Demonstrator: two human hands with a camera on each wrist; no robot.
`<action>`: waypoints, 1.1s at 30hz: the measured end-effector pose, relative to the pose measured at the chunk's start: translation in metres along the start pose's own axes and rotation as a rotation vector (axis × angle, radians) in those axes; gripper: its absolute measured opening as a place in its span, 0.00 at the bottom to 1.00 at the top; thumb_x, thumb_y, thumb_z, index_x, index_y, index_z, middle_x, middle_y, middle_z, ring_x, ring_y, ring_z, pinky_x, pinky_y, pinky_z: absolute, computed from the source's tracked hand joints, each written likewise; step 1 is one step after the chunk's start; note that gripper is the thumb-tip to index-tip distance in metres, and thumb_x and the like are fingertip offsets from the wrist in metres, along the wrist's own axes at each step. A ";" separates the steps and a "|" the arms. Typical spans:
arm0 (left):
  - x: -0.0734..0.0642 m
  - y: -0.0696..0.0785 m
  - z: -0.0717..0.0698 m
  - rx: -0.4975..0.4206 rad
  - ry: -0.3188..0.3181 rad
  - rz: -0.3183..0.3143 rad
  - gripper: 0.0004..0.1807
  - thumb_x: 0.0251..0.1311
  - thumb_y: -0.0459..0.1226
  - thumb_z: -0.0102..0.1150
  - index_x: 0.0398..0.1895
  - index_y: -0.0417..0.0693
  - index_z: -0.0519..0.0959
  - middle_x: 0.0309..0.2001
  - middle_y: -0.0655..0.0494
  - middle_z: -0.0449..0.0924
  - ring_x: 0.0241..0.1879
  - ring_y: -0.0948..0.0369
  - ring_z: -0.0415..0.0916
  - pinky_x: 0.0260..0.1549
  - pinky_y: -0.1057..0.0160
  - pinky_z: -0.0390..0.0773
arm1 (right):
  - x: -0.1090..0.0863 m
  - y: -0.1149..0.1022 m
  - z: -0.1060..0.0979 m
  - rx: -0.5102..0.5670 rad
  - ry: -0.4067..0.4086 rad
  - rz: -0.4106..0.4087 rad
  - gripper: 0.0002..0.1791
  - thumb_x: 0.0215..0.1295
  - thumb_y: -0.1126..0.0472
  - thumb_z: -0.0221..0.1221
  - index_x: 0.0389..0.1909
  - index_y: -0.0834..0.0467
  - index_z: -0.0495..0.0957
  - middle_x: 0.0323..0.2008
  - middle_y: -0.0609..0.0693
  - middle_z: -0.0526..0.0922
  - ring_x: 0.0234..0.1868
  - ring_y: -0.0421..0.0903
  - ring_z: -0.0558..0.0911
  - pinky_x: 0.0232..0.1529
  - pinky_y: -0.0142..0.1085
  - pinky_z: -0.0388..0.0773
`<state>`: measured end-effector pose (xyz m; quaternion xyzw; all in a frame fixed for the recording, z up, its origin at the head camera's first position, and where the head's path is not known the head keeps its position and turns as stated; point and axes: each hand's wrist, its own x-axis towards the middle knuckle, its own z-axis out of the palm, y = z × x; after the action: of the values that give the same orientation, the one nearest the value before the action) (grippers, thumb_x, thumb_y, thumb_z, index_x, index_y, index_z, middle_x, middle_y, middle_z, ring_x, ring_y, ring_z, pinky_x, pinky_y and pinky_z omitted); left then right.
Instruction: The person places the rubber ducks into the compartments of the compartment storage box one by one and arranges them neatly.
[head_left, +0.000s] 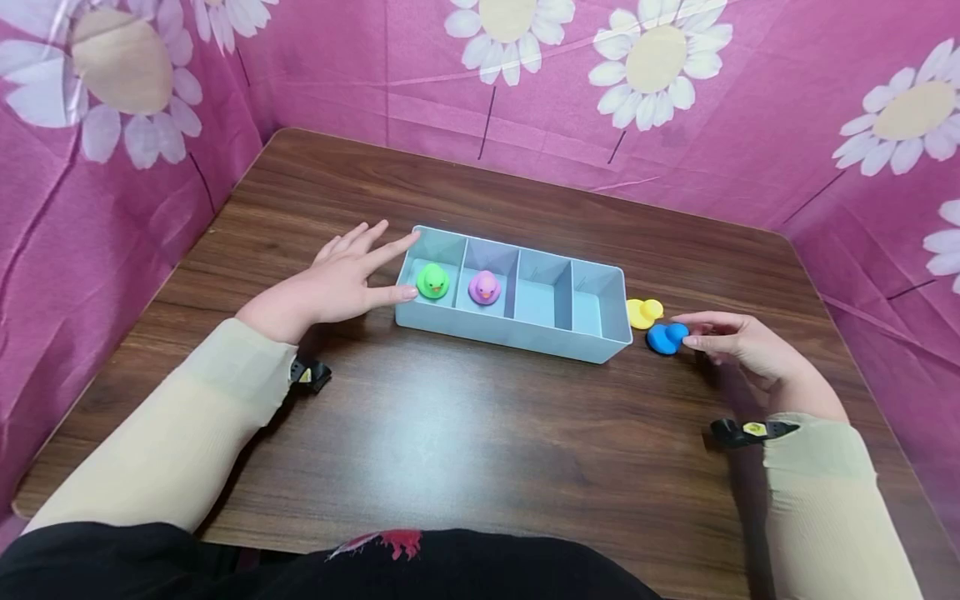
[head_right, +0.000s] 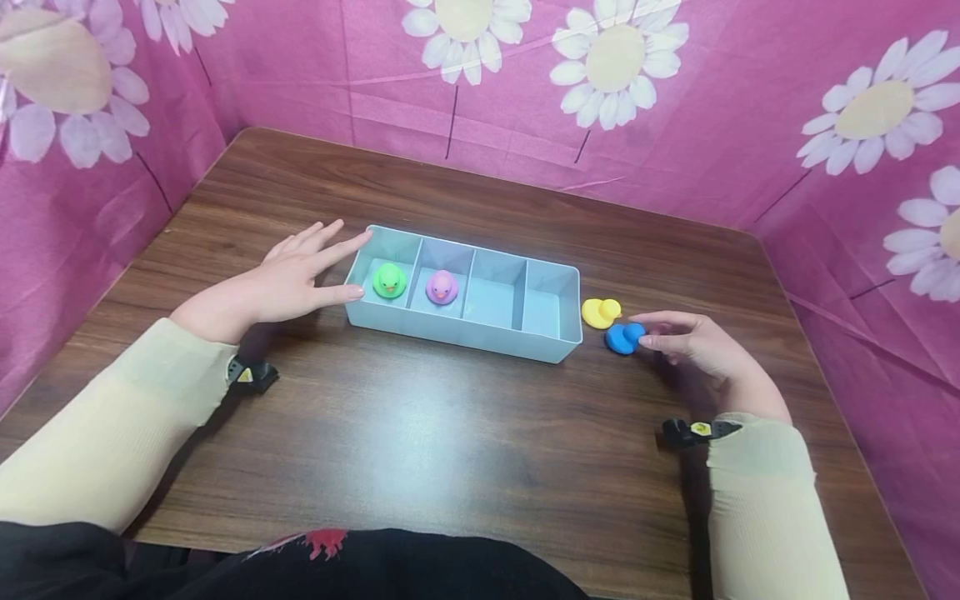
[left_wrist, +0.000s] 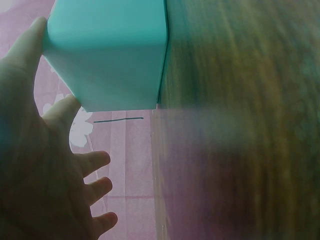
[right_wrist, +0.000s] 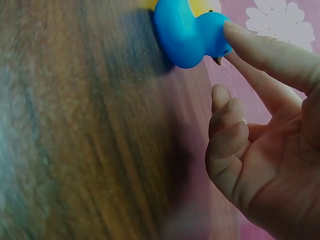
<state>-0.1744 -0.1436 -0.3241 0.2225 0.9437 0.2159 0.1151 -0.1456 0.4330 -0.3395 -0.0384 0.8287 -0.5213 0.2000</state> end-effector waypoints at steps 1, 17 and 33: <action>0.000 0.000 0.000 0.000 0.000 0.000 0.45 0.61 0.71 0.44 0.78 0.80 0.41 0.79 0.49 0.32 0.76 0.46 0.26 0.69 0.38 0.31 | 0.000 0.001 0.000 0.008 -0.008 -0.002 0.19 0.68 0.69 0.60 0.59 0.59 0.80 0.35 0.44 0.83 0.29 0.42 0.71 0.24 0.33 0.71; -0.003 0.000 -0.001 0.000 0.003 -0.005 0.44 0.61 0.71 0.44 0.78 0.81 0.40 0.79 0.49 0.32 0.76 0.45 0.26 0.69 0.39 0.31 | -0.003 -0.006 0.004 -0.010 0.000 -0.050 0.16 0.67 0.71 0.60 0.55 0.64 0.81 0.30 0.47 0.81 0.25 0.45 0.71 0.21 0.36 0.70; 0.000 0.000 -0.002 -0.004 0.002 -0.002 0.45 0.60 0.72 0.45 0.78 0.81 0.41 0.79 0.49 0.32 0.76 0.45 0.26 0.69 0.38 0.31 | 0.000 -0.057 0.013 0.175 -0.037 -0.181 0.17 0.66 0.79 0.55 0.52 0.64 0.81 0.30 0.49 0.77 0.21 0.43 0.68 0.20 0.30 0.67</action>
<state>-0.1745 -0.1443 -0.3225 0.2210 0.9436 0.2181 0.1150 -0.1489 0.3961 -0.2939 -0.1050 0.7695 -0.6066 0.1699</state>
